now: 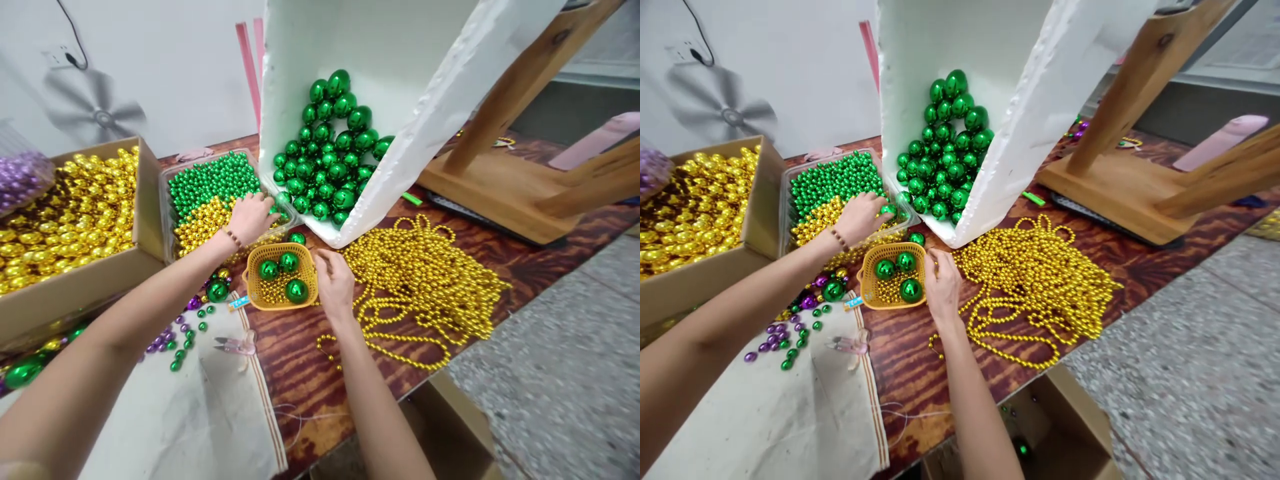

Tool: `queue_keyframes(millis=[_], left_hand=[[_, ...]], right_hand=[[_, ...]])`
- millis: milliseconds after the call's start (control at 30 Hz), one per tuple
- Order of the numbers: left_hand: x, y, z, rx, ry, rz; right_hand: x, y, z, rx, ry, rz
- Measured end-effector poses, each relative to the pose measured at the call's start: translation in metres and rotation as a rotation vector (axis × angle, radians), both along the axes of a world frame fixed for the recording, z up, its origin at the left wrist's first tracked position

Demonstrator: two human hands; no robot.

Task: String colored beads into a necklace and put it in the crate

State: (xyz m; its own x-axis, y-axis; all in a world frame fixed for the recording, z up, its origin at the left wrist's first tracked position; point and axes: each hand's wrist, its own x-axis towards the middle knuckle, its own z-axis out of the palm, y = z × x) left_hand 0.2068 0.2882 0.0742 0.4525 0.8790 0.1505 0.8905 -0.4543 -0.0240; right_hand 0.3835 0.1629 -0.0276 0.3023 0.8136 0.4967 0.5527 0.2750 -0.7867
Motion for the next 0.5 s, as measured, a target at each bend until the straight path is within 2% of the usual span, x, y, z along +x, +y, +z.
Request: queue_keyframes(millis=[133, 233, 367, 500], left_hand=[[0.006, 0.053, -0.018, -0.223, -0.042, 0.068], [0.007, 0.068, -0.033, -0.276, -0.049, 0.062], [0.005, 0.066, -0.036, -0.241, -0.087, 0.059], [-0.005, 0.043, -0.021, 0.001, -0.361, 0.030]], right_hand=[[0.009, -0.009, -0.006, -0.051, -0.029, -0.070], [0.017, -0.013, -0.012, -0.101, -0.042, -0.059], [0.022, 0.002, 0.000, -0.307, -0.169, -0.018], [0.014, 0.046, 0.023, -0.526, -0.381, 0.095]])
